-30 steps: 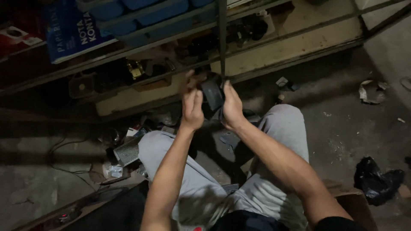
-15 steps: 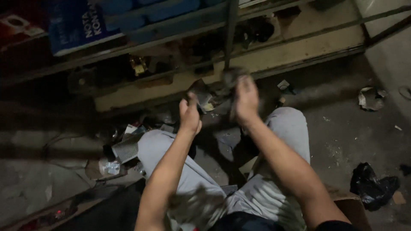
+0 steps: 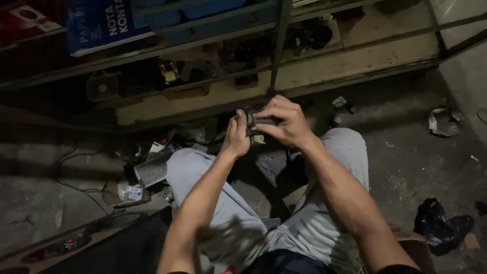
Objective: The person cleans a motorcycle electrical component with a cloth in a storage room.
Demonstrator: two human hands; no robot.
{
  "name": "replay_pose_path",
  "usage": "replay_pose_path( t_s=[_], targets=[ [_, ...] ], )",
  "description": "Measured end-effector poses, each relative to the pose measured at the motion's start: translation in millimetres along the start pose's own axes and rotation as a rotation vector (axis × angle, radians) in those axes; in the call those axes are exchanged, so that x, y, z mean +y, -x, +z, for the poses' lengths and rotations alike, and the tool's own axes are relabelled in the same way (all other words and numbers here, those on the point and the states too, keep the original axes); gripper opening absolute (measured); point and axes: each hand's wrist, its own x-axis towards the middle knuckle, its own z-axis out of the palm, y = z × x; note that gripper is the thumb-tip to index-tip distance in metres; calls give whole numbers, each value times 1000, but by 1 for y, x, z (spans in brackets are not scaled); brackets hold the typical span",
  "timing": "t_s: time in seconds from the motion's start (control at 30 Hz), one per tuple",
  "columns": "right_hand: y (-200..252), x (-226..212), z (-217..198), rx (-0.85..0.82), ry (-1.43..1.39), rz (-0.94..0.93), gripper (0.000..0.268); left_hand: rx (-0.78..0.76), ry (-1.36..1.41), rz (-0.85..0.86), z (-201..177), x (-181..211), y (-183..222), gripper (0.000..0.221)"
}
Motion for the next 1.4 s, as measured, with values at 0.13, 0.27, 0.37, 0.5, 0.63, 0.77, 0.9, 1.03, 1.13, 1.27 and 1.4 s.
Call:
replay_pose_path(
  t_s=[0.13,0.27,0.37,0.5,0.63,0.77,0.9,1.03,1.13,1.27,1.4],
  targets=[
    [4,11,6,129,55,80,26,-65,-43,34,-9,40,4,79],
    [2,10,8,185,151,101,24,-27,65,175,-12,51,7,75],
    [-1,4,12,179,144,37,23,21,23,247,-8,51,5,70],
    [1,8,17,178,125,79,23,103,-165,273,-10,52,12,61],
    [4,35,19,206,171,158,27,96,-176,297,-21,48,5,57],
    [2,36,12,270,206,227,28,219,-65,116,-26,-23,-8,61],
    [-1,15,9,238,41,250,27,221,57,137,-30,2,-7,65],
    [-2,21,15,180,5,165,26,164,117,105,-33,43,2,67],
    [-4,24,16,64,-70,196,25,110,133,232,-29,47,2,67],
    [-15,18,3,-103,-33,80,25,173,285,177,-27,10,-6,65],
    [-13,13,-8,-250,-115,42,26,302,297,84,-25,-5,-6,65]
  ],
)
